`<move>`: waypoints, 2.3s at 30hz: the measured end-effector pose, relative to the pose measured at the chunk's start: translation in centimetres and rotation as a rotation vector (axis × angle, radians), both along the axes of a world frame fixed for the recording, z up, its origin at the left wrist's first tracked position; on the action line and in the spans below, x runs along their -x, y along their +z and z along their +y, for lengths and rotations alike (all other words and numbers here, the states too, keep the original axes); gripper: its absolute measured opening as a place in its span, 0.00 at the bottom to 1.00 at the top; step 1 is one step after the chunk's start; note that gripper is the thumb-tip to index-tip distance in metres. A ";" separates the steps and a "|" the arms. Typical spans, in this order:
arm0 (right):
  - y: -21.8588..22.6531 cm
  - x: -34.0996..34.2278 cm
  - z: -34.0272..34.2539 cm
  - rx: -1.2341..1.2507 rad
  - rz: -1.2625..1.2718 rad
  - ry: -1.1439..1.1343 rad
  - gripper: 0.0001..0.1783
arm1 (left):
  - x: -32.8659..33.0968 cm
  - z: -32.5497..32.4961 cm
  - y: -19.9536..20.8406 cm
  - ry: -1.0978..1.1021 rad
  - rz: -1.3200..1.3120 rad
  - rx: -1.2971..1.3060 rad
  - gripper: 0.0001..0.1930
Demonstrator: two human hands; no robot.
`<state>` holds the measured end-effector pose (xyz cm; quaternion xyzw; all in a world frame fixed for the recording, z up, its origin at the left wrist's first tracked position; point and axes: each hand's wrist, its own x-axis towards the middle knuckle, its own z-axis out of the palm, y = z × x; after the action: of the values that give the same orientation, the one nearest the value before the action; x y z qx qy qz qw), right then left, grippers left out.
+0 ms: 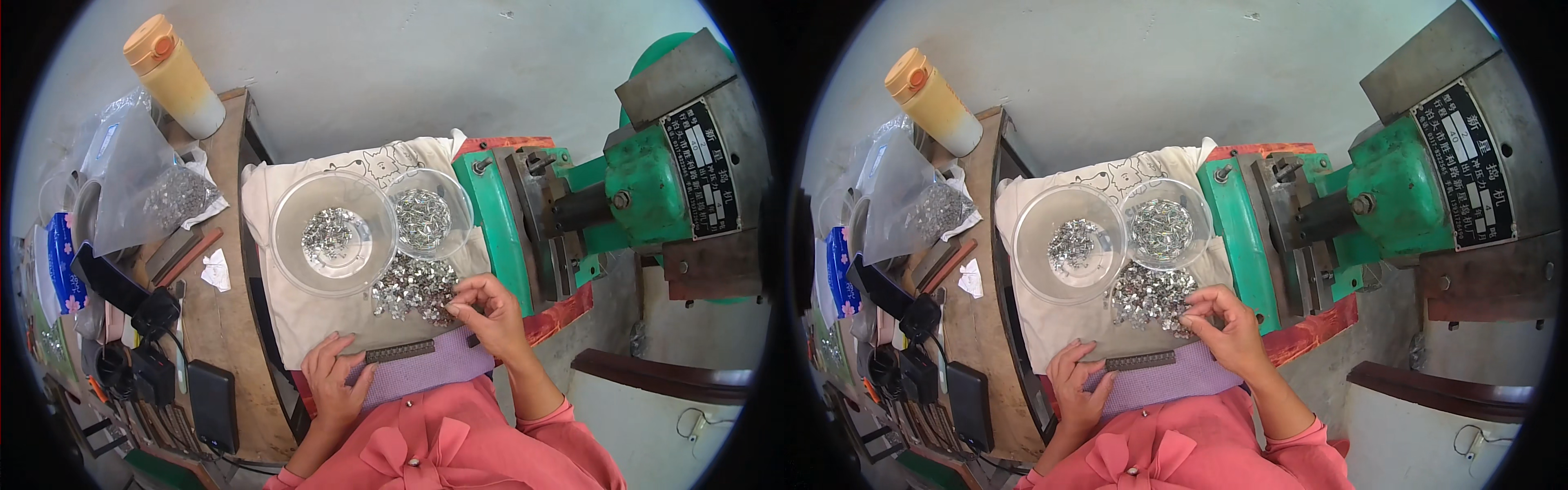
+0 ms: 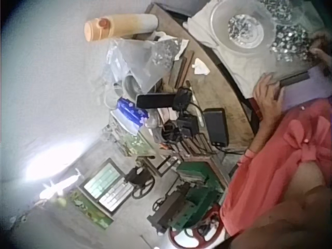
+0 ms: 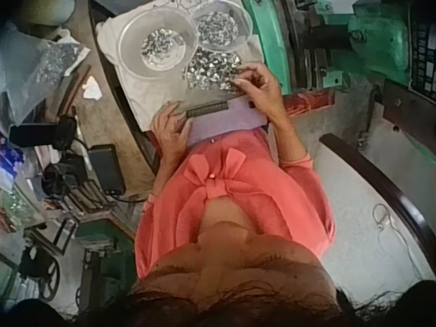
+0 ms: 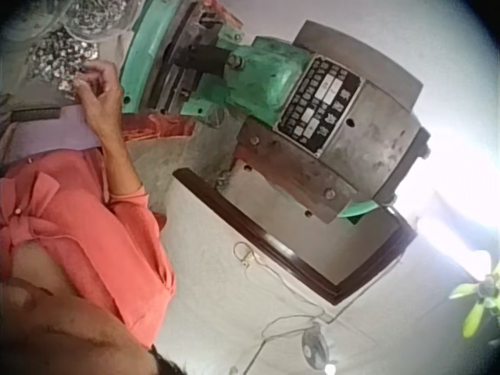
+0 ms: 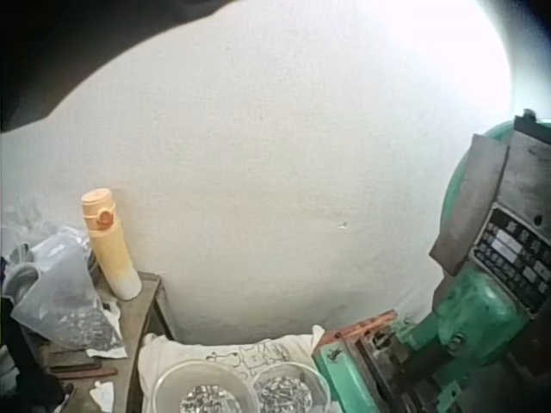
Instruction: The person sits at a workbench and assembles small silver metal components by hand. They pick up individual pieces from a pile on a cloth, fit them together, and place the assembled units into a clear plastic container. The person occasionally uses a green mechanical press to adjust or secure the components.
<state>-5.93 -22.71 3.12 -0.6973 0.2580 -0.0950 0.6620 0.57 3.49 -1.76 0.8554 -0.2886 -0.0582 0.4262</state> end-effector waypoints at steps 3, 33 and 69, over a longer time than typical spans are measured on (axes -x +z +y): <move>0.7 0.2 0.0 0.137 0.069 0.036 0.07 | 0.0 0.0 0.1 -0.003 0.005 -0.003 0.14; -1.1 0.9 3.2 0.722 0.104 0.359 0.07 | 0.0 -0.2 0.0 0.007 -0.023 -0.002 0.14; 0.2 -13.0 -4.6 1.240 0.139 0.401 0.07 | -0.1 -0.4 0.3 -0.001 -0.035 -0.019 0.14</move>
<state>7.02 -27.36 3.36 -0.9888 0.0626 -0.0554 0.1237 0.62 3.07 -1.47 0.8601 -0.2961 -0.0462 0.4127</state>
